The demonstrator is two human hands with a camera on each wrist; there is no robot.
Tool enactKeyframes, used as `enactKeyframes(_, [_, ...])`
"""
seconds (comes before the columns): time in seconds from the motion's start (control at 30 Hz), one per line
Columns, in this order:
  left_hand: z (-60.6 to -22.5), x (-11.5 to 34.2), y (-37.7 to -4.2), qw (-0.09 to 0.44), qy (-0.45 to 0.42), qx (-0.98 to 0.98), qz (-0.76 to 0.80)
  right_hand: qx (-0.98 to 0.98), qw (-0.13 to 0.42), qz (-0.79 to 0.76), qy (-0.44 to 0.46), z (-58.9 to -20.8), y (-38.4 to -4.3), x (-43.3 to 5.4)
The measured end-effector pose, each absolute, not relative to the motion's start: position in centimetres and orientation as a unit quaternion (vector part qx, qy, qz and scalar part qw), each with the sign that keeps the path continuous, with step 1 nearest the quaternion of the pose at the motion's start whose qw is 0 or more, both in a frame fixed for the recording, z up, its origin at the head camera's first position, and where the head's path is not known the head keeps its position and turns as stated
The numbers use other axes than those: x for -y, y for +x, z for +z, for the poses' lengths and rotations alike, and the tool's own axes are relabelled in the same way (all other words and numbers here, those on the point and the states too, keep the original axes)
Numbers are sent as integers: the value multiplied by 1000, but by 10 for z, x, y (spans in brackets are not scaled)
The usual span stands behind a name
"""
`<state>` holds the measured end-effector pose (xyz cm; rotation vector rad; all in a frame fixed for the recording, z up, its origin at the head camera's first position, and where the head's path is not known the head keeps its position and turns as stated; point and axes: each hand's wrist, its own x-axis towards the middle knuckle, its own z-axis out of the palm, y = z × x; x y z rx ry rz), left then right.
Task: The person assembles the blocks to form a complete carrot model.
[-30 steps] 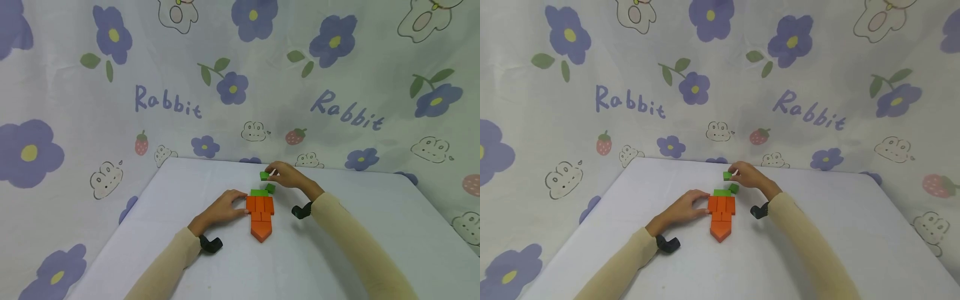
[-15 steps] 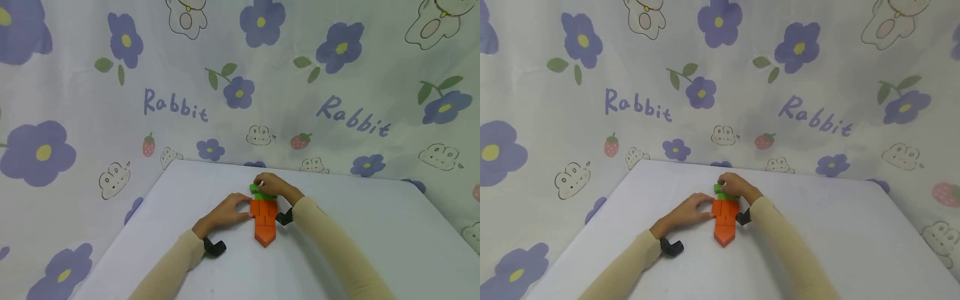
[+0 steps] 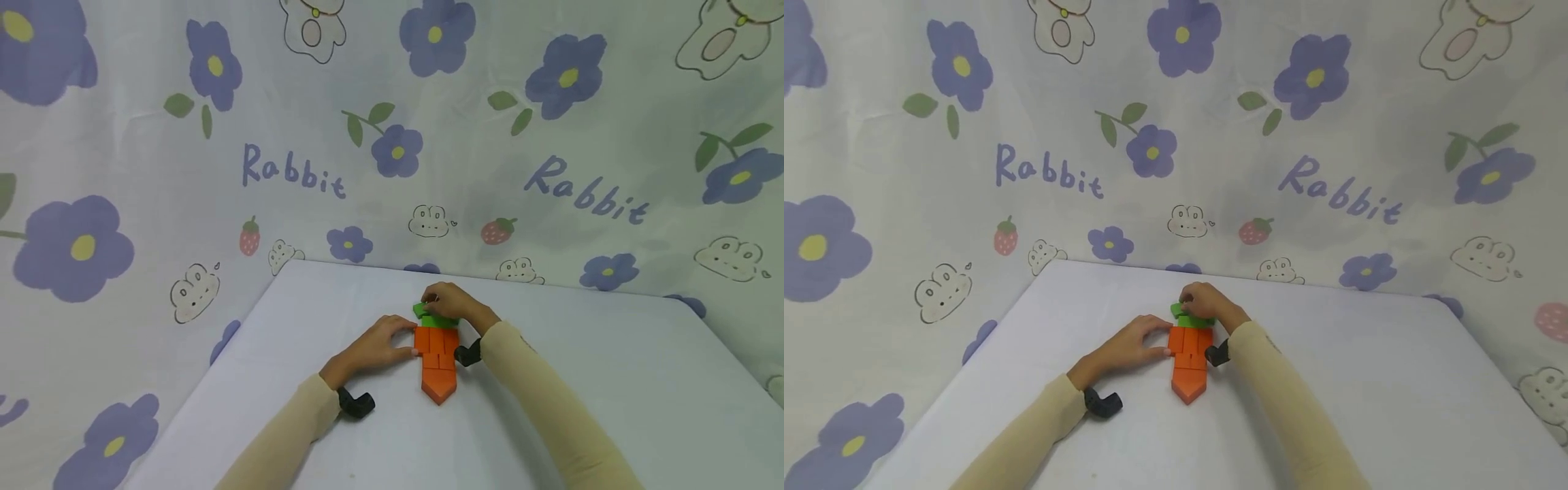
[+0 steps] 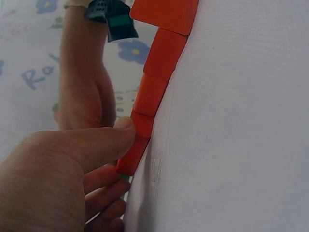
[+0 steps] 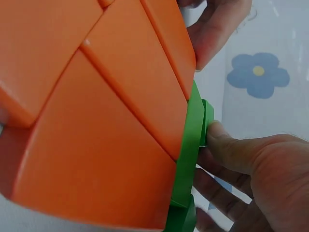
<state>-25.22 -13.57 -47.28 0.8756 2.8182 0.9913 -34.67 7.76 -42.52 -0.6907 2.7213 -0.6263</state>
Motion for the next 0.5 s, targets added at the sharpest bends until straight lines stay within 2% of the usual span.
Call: enactKeyframes(0.5, [-472, 134, -252, 16, 277, -906, 320, -938, 140, -219, -228, -425, -342, -75])
